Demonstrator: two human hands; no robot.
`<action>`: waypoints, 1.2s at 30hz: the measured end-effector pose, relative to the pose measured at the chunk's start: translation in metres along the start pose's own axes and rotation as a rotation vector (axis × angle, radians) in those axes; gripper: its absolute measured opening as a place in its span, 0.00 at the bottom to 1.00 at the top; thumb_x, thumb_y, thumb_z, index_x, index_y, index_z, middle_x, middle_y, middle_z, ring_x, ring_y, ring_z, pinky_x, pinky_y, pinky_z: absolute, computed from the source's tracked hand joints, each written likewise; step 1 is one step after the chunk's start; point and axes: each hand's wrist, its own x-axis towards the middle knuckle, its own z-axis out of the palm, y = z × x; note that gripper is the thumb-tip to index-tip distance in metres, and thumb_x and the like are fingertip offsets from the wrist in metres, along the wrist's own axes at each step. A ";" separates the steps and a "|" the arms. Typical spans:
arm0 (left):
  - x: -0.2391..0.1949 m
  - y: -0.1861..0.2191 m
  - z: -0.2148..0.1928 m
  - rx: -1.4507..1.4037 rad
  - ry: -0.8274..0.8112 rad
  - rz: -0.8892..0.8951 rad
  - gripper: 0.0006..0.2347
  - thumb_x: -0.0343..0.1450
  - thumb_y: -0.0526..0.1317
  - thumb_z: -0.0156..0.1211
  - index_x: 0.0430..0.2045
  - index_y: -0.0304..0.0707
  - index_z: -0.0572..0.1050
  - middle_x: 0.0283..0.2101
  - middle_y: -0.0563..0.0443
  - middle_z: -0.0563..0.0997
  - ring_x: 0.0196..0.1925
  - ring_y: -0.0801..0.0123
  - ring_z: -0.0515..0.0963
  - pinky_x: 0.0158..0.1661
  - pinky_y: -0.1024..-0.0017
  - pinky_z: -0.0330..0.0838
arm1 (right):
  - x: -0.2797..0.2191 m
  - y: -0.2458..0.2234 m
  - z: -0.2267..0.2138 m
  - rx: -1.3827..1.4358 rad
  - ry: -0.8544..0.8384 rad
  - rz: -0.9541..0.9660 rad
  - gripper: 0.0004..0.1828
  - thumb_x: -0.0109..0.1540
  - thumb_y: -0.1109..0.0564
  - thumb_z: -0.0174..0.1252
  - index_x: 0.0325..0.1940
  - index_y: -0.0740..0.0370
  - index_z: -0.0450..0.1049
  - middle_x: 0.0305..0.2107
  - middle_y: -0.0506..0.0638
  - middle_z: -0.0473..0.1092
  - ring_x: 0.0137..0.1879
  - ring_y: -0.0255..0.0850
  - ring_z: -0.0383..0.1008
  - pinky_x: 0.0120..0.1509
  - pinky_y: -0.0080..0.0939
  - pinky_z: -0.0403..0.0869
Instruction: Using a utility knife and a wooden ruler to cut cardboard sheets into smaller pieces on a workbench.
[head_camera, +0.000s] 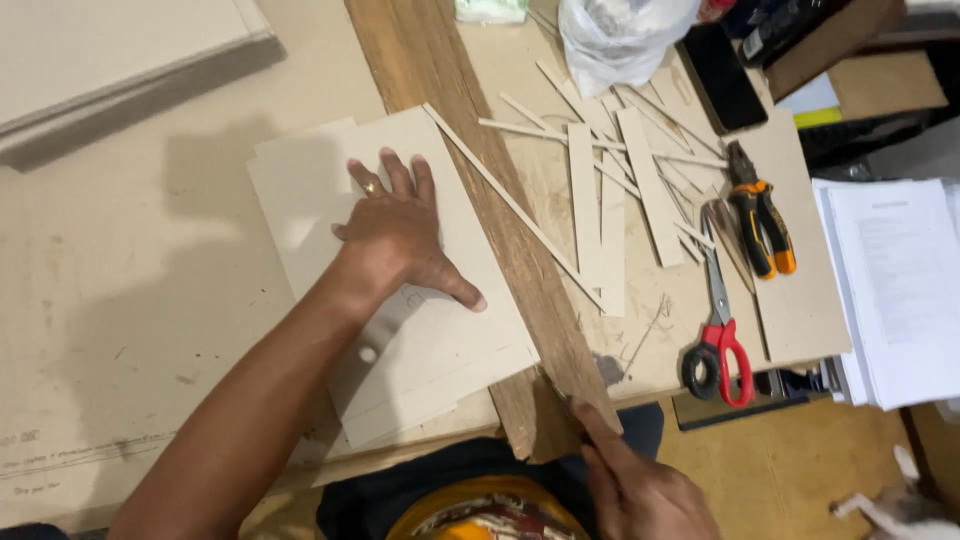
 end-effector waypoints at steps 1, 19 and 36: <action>-0.002 -0.001 -0.002 -0.009 0.002 0.005 0.72 0.50 0.70 0.76 0.73 0.41 0.19 0.77 0.38 0.15 0.76 0.32 0.19 0.63 0.29 0.56 | 0.002 0.001 -0.009 0.032 0.117 -0.008 0.32 0.60 0.36 0.55 0.70 0.13 0.64 0.10 0.52 0.69 0.11 0.46 0.67 0.24 0.48 0.69; -0.005 -0.011 -0.002 -0.063 0.129 0.167 0.68 0.48 0.68 0.74 0.73 0.23 0.37 0.75 0.17 0.36 0.74 0.17 0.36 0.52 0.26 0.65 | 0.167 -0.115 -0.058 0.469 0.204 -0.217 0.27 0.66 0.51 0.50 0.72 0.45 0.68 0.53 0.62 0.76 0.57 0.65 0.76 0.58 0.70 0.73; 0.001 -0.011 -0.005 -0.015 0.077 0.168 0.69 0.45 0.69 0.72 0.73 0.23 0.36 0.74 0.16 0.37 0.74 0.15 0.36 0.52 0.27 0.67 | 0.239 -0.179 -0.063 0.300 0.016 -0.292 0.30 0.70 0.46 0.39 0.77 0.44 0.59 0.59 0.61 0.72 0.64 0.62 0.73 0.66 0.66 0.70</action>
